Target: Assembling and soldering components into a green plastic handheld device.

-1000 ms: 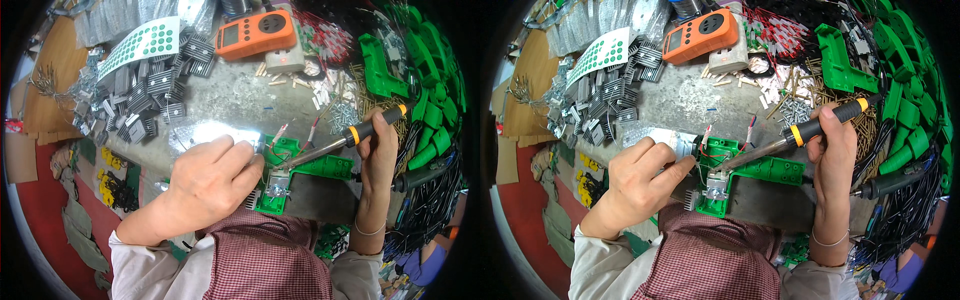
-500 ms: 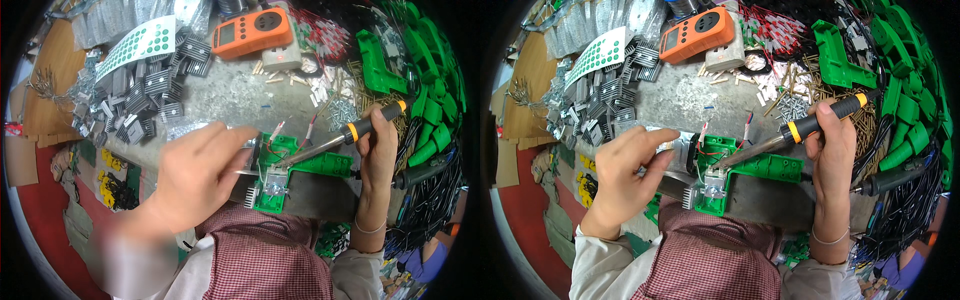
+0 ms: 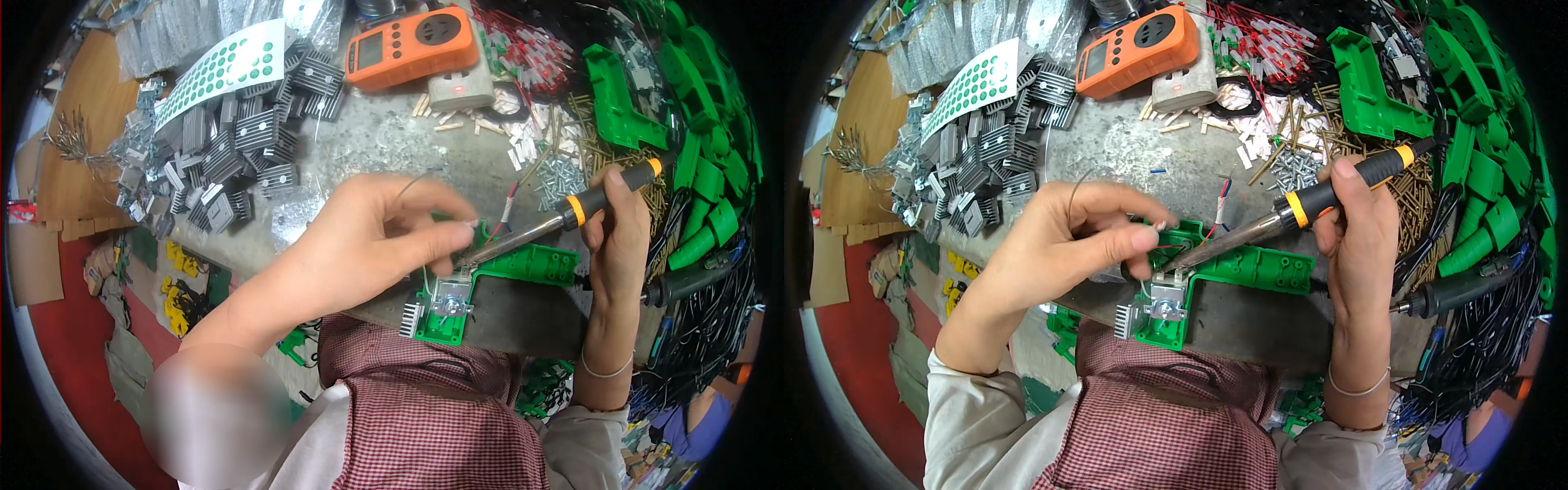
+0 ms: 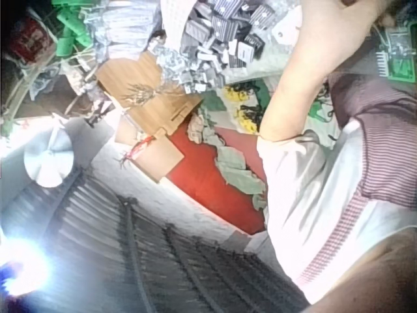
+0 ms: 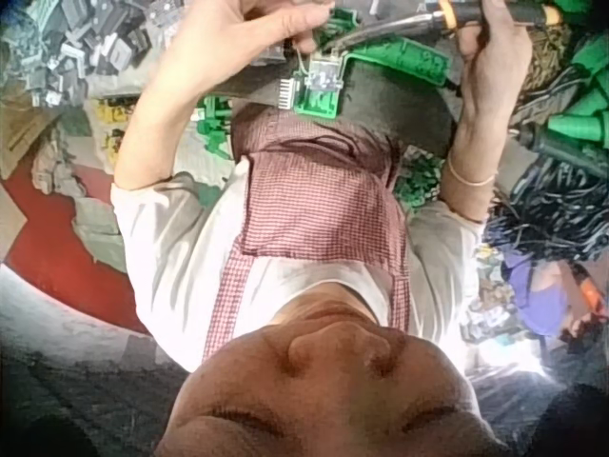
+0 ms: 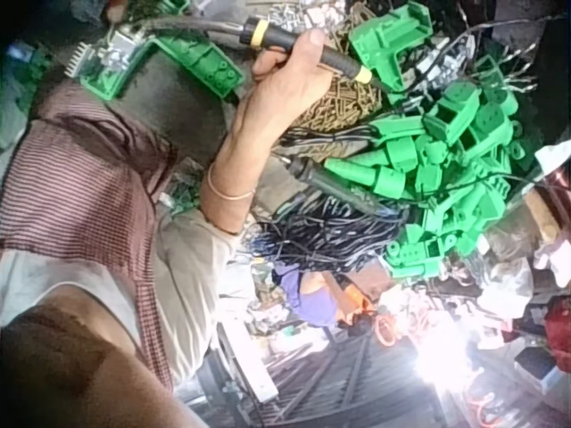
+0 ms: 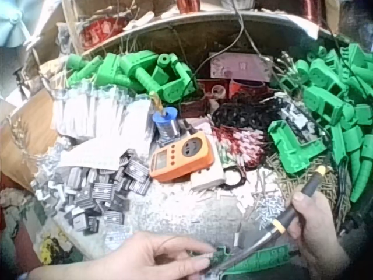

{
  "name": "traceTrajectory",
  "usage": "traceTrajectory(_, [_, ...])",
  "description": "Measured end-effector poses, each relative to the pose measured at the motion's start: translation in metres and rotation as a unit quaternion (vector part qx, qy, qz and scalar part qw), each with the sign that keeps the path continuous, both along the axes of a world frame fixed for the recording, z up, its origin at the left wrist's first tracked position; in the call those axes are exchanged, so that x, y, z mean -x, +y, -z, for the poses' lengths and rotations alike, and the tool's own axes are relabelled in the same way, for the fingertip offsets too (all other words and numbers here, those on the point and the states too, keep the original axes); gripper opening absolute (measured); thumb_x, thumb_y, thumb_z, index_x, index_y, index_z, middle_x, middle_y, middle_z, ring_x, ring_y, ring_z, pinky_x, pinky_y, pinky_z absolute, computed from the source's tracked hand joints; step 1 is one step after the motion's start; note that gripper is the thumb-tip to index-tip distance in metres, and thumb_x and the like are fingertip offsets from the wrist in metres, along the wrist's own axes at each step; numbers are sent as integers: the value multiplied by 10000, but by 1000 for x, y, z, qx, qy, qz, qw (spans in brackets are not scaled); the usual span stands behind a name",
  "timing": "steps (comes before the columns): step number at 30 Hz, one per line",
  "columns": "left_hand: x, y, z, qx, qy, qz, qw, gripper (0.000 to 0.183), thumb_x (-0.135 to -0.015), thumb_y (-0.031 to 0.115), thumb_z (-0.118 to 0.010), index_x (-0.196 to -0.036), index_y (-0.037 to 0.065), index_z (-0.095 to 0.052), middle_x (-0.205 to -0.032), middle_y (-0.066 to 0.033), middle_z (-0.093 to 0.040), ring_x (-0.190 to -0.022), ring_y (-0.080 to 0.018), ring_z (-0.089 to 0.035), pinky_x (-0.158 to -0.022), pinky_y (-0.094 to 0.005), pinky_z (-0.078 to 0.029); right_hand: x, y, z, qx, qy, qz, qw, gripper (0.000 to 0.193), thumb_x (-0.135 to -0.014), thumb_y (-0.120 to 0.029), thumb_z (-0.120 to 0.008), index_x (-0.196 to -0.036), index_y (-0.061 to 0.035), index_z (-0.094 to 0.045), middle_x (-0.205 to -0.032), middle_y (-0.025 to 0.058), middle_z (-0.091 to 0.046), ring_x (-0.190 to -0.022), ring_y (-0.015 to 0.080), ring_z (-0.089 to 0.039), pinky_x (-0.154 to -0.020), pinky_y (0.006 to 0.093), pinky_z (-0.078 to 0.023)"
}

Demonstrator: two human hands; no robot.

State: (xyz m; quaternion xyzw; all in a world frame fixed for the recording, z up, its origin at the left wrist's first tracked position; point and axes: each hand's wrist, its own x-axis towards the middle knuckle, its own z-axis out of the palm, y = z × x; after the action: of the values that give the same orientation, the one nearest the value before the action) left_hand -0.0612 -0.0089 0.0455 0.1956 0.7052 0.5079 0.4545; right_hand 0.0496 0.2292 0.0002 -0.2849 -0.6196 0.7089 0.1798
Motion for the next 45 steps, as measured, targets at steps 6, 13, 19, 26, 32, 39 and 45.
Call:
traceTrajectory(6, [-2, -4, 16, -74, 43, 1, 996, 173, -894, 118, -718, -991, -23, -742, -881, -60, -719, -773, -86, -632, -674, -235, -485, -1, 1, -1, 2, -3, -13, 1000, 255, -983, -289, -596, -901, -48, -587, -569, -53, -415, -438, 33, -332, -418, 214, -210])
traceTrajectory(13, [-3, 2, 16, -26, 264, 57, 962, 133, -795, 10, -759, -926, 24, -745, -816, -52, -676, -678, -118, -549, -562, -280, -402, -2, 1, 0, 3, 3, -15, 1000, 260, -979, -298, -603, -904, -50, -591, -566, -48, -426, -433, 37, -335, -418, 215, -215])
traceTrajectory(19, [-3, 4, 24, -41, 286, 58, 956, 133, -779, -5, -763, -906, 22, -735, -787, -58, -670, -664, -133, -548, -548, -285, -396, -2, 3, 1, -3, 6, -19, 1000, 263, -973, -304, -609, -905, -50, -592, -574, -47, -431, -432, 36, -339, -412, 214, -217])
traceTrajectory(26, [-2, 5, 27, -28, 292, 65, 954, 154, -758, -15, -759, -904, 23, -733, -804, -80, -692, -704, -198, -623, -617, -310, -465, -2, 0, -1, -8, 4, 4, 1000, 249, -974, -283, -597, -900, -45, -589, -593, -44, -437, -432, 34, -330, -412, 215, -217])
traceTrajectory(32, [1, 8, 29, -30, 315, 87, 945, 167, -747, -33, -743, -902, 27, -733, -819, -89, -698, -737, -225, -655, -646, -329, -485, -6, 12, -1, -9, 37, 29, 999, 253, -980, -279, -579, -892, -42, -587, -593, -50, -428, -432, 25, -309, -416, 208, -200])
traceTrajectory(39, [0, 9, 27, -6, 309, 83, 947, 163, -748, -24, -744, -901, 29, -733, -809, -94, -692, -740, -238, -653, -665, -333, -495, -4, 1, 1, -21, 31, 0, 999, 241, -976, -271, -581, -898, -43, -572, -594, -44, -427, -432, 26, -324, -416, 203, -205])
traceTrajectory(45, [0, 9, 30, -27, 315, 86, 945, 156, -756, -15, -745, -906, 24, -731, -812, -101, -691, -750, -253, -652, -678, -345, -500, -7, 6, -4, -17, 53, 28, 998, 245, -967, -275, -592, -917, -37, -568, -596, -43, -416, -423, 28, -299, -408, 208, -196])
